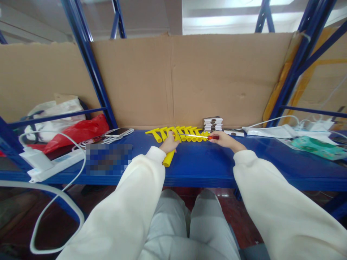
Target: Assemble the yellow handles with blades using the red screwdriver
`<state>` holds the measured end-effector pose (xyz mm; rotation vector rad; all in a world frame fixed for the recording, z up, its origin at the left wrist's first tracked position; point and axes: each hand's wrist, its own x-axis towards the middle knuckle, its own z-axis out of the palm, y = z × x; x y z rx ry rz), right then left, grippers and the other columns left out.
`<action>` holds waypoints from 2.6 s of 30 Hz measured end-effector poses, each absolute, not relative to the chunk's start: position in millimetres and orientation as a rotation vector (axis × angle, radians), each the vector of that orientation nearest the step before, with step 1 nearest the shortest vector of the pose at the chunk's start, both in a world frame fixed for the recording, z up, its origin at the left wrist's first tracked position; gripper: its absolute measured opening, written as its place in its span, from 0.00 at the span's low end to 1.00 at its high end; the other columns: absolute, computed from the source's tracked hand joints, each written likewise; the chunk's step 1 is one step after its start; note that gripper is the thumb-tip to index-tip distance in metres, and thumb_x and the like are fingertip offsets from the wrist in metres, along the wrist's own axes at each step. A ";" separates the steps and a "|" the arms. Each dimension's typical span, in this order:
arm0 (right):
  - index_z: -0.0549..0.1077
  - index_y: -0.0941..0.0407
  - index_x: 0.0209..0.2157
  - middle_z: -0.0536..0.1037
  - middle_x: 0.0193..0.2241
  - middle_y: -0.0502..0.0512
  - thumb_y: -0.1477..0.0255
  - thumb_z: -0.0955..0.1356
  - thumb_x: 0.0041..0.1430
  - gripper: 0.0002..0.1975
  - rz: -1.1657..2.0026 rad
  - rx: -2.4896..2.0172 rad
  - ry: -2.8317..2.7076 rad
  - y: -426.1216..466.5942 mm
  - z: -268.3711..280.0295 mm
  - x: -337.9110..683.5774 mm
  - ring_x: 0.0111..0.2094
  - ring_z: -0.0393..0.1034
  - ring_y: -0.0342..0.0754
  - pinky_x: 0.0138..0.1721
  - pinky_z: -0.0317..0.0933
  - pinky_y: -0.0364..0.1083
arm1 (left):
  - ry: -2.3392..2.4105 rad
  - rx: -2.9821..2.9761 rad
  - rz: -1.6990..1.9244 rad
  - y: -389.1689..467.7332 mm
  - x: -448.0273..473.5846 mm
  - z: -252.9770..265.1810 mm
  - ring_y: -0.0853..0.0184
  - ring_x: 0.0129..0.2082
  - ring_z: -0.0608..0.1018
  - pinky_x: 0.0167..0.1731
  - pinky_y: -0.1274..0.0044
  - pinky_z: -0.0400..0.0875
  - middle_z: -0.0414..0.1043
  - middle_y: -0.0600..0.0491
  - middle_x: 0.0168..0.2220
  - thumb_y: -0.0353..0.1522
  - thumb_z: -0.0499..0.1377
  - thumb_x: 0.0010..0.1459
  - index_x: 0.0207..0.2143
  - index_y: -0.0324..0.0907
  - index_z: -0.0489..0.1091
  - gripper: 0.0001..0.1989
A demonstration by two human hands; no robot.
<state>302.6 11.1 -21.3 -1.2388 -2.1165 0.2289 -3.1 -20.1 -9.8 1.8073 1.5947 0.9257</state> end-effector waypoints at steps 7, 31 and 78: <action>0.79 0.56 0.35 0.83 0.33 0.56 0.70 0.71 0.55 0.06 0.220 -1.241 -2.105 10.2 -21.1 301.1 0.36 0.76 0.52 0.42 0.70 0.49 | 1.566 1.808 0.962 -20.5 -1.1 -10.5 0.76 0.14 0.70 0.16 0.78 0.70 0.73 0.43 0.52 0.26 0.57 0.63 0.55 0.43 0.54 0.21; 0.74 0.53 0.34 0.81 0.28 0.56 0.68 0.70 0.54 0.05 -0.432 -1.683 -2.097 -20.8 2.4 282.4 0.31 0.74 0.52 0.30 0.56 0.44 | 1.650 1.901 0.940 -39.9 14.0 2.7 0.57 0.35 0.83 0.44 0.65 0.78 0.75 0.41 0.44 0.24 0.58 0.59 0.55 0.41 0.58 0.22; 0.73 0.54 0.31 0.80 0.27 0.55 0.66 0.70 0.53 0.06 -0.317 -1.600 -2.171 -19.6 -2.3 282.4 0.29 0.72 0.50 0.29 0.55 0.44 | 1.638 1.787 1.155 -25.2 11.5 -6.7 0.66 0.42 0.81 0.40 0.77 0.76 0.70 0.45 0.53 0.19 0.62 0.54 0.49 0.41 0.64 0.22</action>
